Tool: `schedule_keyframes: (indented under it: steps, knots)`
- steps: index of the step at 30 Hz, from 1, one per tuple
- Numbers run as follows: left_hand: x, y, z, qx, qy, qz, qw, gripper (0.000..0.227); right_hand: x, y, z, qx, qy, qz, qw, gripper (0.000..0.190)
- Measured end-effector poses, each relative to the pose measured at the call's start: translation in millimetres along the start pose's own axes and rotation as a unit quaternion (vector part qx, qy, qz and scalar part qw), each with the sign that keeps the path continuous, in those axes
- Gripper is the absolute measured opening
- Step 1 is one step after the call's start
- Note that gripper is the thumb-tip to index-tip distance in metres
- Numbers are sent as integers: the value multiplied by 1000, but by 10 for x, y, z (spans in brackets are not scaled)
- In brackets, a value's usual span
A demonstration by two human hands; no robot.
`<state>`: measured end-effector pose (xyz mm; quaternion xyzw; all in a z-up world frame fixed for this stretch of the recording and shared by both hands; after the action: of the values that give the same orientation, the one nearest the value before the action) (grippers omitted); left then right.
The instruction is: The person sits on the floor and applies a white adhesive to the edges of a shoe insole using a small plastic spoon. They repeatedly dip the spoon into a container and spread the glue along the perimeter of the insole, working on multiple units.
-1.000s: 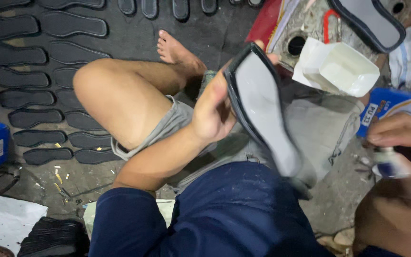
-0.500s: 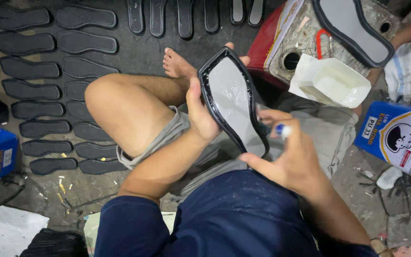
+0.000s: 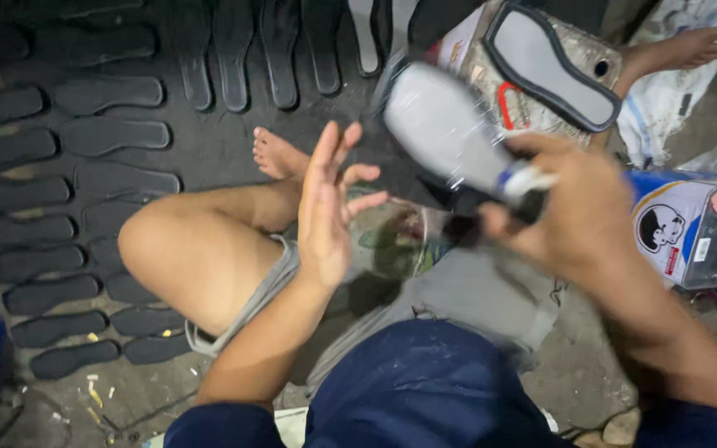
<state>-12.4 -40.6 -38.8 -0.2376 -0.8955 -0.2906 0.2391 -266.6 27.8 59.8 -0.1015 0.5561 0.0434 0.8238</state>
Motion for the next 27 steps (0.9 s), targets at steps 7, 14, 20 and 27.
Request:
schedule_keyframes:
  steps: [7, 14, 20, 27]
  knots:
    - [-57, -440, 238, -116, -139, -10, 983, 58, -268, 338, -1801, 108, 121, -41, 986, 56]
    - [172, -1252, 531, -116, -407, -70, 903, 53, 221, 103, -3391, 203, 82, 41, 975, 69]
    - [185, -1602, 683, -168, -420, -126, 883, 46, 1201, -439, -4216, 121, 58, 199, 971, 65]
    - [53, -1837, 758, -204, -398, -178, 876, 41, 2336, -1151, -4689, -15, 58, 255, 965, 49]
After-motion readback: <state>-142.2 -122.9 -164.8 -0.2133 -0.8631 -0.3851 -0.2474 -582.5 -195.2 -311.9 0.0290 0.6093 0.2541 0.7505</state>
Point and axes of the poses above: each hand's wrist, its own y-axis away from the middle knuckle, its own x-axis out of the palm, z = x × y, the point moved 1 cm from there along -y, towards the middle knuckle, and after that the axes turned 14 degrees about -x, right-handed, at the moved point
